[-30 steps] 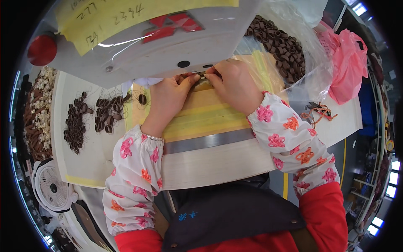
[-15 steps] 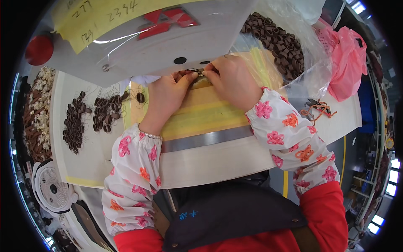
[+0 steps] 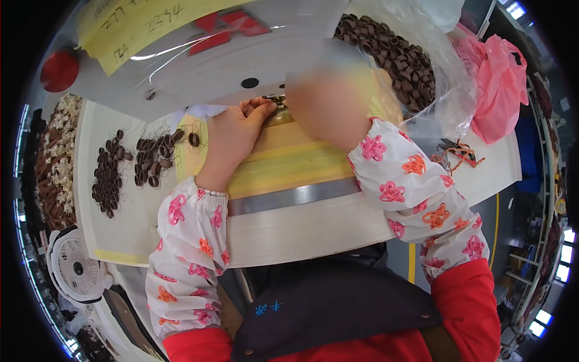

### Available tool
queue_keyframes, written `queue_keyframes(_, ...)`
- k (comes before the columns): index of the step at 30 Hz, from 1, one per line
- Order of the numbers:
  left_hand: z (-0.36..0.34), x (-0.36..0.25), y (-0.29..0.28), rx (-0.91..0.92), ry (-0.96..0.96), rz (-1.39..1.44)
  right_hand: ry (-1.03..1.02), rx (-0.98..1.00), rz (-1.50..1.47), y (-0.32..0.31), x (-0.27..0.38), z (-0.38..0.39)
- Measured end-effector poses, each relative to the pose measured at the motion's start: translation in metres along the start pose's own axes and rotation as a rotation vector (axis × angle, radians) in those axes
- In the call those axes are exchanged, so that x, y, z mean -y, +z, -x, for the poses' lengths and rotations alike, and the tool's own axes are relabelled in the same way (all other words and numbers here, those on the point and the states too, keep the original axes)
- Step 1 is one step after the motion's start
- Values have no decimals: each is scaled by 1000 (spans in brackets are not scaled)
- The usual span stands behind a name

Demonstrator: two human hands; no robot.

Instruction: The recorder is using an industrial sewing machine to sew small leather labels onto fabric or other leather pieces.

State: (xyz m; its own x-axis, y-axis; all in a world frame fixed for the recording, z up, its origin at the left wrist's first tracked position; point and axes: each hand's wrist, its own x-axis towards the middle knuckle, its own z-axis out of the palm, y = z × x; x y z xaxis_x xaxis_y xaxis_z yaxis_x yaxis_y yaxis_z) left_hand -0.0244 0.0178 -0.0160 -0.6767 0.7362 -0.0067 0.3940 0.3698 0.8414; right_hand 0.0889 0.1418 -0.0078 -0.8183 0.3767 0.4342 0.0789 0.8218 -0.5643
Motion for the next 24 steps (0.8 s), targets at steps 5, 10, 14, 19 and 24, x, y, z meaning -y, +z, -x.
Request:
queue_keyframes(5,5,-16,-1,30,-23,-11,80,42,-13,-3,-1,2)
queue_keyframes(10,2,-14,0,35,55,-106,3,-14,-74,-2,-6,4)
queue_keyframes(14,8,-6,4,-67,252,-39,-99,-43,-64,-10,-7,5)
queue_keyframes(19,35,6,-25,-151,432,-330,35,-115,110,-55,-26,-8)
queue_keyframes(24,42,35,-80,-265,405,-540,144,-149,503,-78,-78,-22)
